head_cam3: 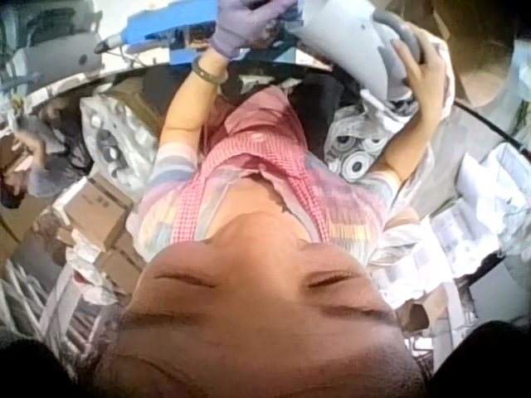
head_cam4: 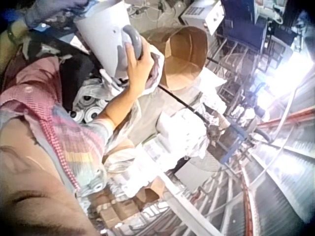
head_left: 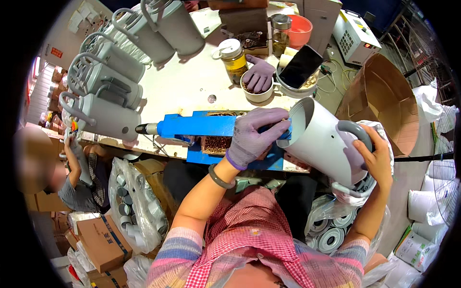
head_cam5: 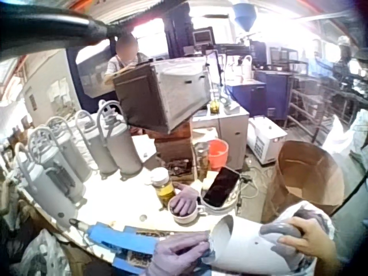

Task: The person assembles gray plastic sprayers by attaching handles to the bodies. They pick up a sprayer body, place it on a blue jig, insert a handle, and then place the finished unit on a table. The process is repeated multiple times throughout the clip.

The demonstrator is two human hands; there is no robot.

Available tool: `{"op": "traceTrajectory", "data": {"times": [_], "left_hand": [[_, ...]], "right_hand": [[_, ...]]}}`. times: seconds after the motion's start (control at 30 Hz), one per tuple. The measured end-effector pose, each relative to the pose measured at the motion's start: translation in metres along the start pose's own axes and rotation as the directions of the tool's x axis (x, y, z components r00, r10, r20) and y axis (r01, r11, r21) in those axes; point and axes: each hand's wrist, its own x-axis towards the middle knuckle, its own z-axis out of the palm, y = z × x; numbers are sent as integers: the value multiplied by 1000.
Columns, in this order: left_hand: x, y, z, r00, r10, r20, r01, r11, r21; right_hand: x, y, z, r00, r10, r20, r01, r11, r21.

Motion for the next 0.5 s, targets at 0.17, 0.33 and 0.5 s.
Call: {"op": "traceTrajectory", "data": {"times": [0.17,0.33,0.5], "left_hand": [[-19,13,-53,959,242,-145,-210,955,209],[-32,-13,-94,933,306,190,-347,622,702],[-56,-44,-96,884,450,125,-367,505,781]], "right_hand": [[-2,-4,-1,999,-30,-32,29,999,-25],[-8,-10,-2,999,20,-29,-21,999,-28],[-17,-18,-1,998,60,-6,-60,996,-69]]}}
